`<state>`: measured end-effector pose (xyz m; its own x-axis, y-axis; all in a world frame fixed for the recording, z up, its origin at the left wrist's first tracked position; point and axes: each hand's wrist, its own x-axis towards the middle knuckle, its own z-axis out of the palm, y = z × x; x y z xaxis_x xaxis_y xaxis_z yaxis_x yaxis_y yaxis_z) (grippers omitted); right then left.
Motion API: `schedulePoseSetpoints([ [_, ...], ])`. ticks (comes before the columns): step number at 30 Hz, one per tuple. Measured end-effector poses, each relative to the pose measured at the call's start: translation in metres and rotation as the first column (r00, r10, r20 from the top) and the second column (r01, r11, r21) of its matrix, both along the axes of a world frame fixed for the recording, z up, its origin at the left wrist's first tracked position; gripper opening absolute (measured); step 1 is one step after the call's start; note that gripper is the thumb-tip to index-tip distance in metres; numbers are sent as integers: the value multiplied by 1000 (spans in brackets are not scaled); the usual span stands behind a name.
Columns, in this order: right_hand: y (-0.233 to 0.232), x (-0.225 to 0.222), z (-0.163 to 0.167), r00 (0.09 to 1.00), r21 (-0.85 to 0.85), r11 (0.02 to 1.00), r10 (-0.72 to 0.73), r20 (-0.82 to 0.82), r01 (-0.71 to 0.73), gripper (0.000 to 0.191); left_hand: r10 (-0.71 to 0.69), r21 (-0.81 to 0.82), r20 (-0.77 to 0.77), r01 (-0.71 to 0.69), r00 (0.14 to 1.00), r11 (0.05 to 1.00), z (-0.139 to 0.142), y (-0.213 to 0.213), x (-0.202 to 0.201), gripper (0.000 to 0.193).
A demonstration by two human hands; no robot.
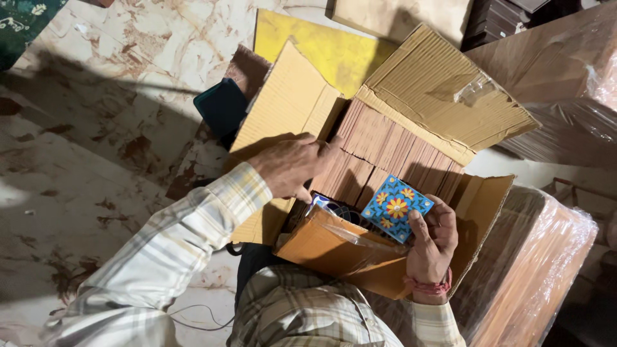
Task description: The person picks small painted decorative tiles one at a time from an open cardboard box and places them on the work table beside an angle grinder, occasionally rearranging them. They also lift and reposition stacks of thin wooden strips inside the box while sorting through its contents.
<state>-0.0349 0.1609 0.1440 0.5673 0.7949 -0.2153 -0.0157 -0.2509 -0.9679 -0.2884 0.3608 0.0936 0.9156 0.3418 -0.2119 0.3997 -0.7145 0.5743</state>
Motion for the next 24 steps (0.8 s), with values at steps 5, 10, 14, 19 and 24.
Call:
schedulePoseSetpoints([
  [5,5,-9,3,1000,10,1000,-2,24,1,38,134,53,278,-154,951,987,-15,-2,-5,127],
  [10,22,-28,14,996,16,998,61,67,-62,37,280,77,425,-343,861,936,-35,-34,-2,123],
  [14,41,-42,24,982,26,990,133,136,-138,37,431,-130,271,-411,861,902,-38,-57,-9,71],
  [19,70,-61,27,960,-27,972,237,148,-235,37,580,-498,366,-374,727,783,-27,-83,-21,34],
  [24,94,-84,11,819,-147,942,335,466,-302,35,741,-620,363,-447,565,645,-19,-101,-23,52],
])
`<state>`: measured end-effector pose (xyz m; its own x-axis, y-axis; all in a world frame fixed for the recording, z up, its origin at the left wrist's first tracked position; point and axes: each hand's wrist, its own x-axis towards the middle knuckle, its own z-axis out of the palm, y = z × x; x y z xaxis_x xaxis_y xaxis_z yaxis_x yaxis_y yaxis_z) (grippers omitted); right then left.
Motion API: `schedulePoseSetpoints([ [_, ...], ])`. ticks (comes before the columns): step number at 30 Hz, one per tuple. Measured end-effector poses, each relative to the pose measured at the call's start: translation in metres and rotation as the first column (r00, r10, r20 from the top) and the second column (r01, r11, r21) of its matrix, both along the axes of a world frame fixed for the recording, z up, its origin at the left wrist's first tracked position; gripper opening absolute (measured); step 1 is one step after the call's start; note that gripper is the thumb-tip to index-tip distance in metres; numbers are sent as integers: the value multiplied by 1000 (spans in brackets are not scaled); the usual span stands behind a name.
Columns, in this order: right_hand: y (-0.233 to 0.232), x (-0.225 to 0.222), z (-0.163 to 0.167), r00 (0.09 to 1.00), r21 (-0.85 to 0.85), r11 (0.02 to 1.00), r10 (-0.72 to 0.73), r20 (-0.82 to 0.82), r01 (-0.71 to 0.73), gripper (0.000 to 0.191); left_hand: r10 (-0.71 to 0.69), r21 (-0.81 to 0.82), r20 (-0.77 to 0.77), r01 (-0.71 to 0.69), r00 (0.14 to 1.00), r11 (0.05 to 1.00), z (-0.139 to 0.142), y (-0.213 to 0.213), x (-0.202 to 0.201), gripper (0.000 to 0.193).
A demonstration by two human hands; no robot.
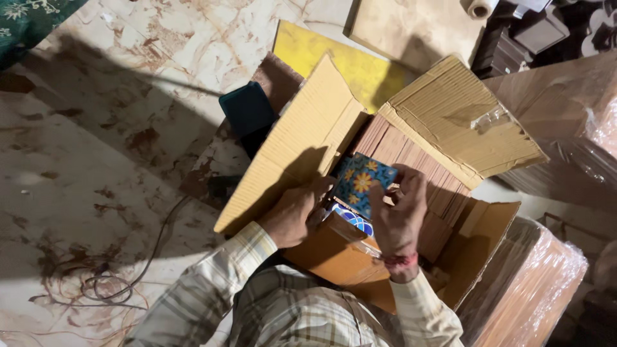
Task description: The person picks small painted decorative tiles one at a time from an open cardboard box and places them on the work table beside an angle grinder, occasionally rearranging them. They also lift and reposition stacks of thin wooden strips inside the box while sorting through its contents.
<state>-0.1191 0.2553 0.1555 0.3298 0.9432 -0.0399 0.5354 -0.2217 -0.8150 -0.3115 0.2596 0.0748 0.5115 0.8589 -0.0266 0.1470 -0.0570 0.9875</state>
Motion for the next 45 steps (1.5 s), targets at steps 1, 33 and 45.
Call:
schedulePoseSetpoints([
  [1,3,-4,-3,983,24,999,42,179,-47,35,36,-69,36,-34,999,997,0,-3,0,54],
  [33,36,-4,-26,937,-340,919,78,-341,-200,29,-71,9,-341,79,937,997,8,30,4,25],
  [45,22,-9,-40,988,-178,975,144,63,-131,14,170,209,-411,-89,896,974,-14,16,28,13],
])
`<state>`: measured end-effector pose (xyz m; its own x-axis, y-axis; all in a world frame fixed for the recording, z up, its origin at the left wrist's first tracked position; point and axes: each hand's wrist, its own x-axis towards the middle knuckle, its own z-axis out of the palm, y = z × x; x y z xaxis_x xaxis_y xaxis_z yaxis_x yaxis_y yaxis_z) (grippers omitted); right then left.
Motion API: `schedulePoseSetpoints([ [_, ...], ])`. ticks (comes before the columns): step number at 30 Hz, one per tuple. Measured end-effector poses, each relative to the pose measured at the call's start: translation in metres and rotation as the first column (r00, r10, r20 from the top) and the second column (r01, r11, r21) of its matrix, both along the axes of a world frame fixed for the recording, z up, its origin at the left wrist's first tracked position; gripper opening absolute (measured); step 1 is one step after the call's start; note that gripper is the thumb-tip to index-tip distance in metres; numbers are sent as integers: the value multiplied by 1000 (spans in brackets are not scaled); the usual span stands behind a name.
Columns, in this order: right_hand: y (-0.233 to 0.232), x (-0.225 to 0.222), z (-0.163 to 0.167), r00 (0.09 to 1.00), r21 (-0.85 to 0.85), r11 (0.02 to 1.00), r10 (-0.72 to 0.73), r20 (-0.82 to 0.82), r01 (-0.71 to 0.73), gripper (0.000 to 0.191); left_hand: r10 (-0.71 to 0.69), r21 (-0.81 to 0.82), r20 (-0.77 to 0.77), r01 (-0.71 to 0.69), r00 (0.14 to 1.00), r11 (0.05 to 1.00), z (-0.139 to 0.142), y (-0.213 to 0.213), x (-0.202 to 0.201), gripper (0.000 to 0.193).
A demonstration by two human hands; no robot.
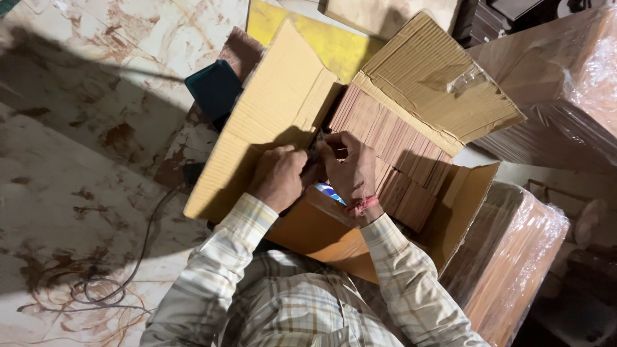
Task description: The person picks small painted decorative tiles one at a time from an open cardboard box and places them on the work table beside an angle grinder, occasionally rearranging them. They also lift and reposition stacks of thin wooden strips inside the box while sorting through its contents.
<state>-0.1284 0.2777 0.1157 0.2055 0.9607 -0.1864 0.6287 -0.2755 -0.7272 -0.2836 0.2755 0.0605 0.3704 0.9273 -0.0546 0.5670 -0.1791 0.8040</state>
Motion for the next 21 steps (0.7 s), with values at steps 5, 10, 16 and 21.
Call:
schedulePoseSetpoints([
  [5,0,-3,-3,997,-19,997,-72,12,72,12,48,42,107,-52,993,998,20,1,1,9],
  [10,2,-4,-4,990,-105,987,-131,-49,125,12,95,-98,294,-68,951,993,35,2,1,20],
  [16,24,-1,0,989,79,997,-35,147,23,9,171,-7,172,-172,970,985,12,-3,6,22],
  [21,34,9,2,1000,25,1000,-4,27,3,10,43,-5,-10,-43,999,999,-5,4,24,8],
])
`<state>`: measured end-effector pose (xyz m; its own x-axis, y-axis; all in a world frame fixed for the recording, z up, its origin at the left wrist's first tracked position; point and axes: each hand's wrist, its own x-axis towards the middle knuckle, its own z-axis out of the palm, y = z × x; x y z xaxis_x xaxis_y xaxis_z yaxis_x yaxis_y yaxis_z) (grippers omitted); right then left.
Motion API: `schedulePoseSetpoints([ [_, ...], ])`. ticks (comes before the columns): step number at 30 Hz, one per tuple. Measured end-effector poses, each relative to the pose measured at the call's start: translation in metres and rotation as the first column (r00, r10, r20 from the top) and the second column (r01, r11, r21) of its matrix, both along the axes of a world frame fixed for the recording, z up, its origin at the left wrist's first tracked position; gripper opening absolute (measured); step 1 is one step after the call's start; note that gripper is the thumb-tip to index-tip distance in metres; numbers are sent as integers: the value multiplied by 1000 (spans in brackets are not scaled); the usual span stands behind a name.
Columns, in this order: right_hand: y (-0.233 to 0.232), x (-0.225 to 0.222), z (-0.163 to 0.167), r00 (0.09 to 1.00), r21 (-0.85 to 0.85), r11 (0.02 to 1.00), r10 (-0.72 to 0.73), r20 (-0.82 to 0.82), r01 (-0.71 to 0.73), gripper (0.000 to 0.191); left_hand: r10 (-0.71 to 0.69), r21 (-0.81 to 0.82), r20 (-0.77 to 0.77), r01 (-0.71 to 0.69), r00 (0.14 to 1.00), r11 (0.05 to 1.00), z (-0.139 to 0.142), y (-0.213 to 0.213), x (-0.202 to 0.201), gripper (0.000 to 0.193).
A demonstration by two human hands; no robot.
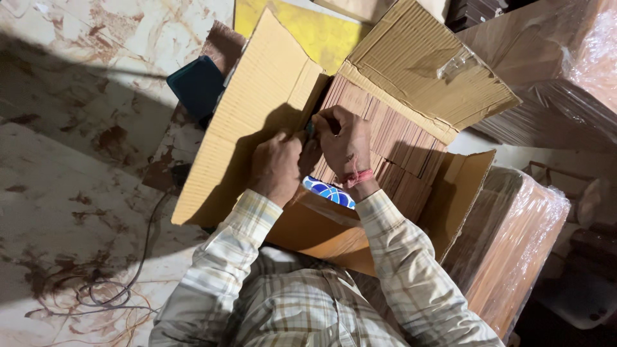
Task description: The person picks small painted decorative tiles one at a time from an open cardboard box and places them on the work table beside an angle grinder, occasionally rearranging them. They also lift and reposition stacks of thin wooden strips inside the box while sorting through its contents.
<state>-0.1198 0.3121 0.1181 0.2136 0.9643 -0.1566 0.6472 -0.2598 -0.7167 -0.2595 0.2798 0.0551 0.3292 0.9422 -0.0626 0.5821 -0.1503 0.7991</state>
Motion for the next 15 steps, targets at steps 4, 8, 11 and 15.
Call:
schedulePoseSetpoints([
  [4,-7,12,0,988,-60,992,102,-115,-109,10,-211,29,-230,224,950,974,11,7,-3,7],
  [8,-31,28,5,983,-101,990,-115,-145,101,16,-191,-28,-242,190,951,981,19,15,-4,9],
  [11,-46,34,12,990,76,994,-84,114,75,22,-85,-106,-136,71,987,992,11,23,-5,20],
  [15,-57,26,14,970,59,998,-41,239,27,41,90,-63,92,-84,992,994,0,15,-5,26],
])
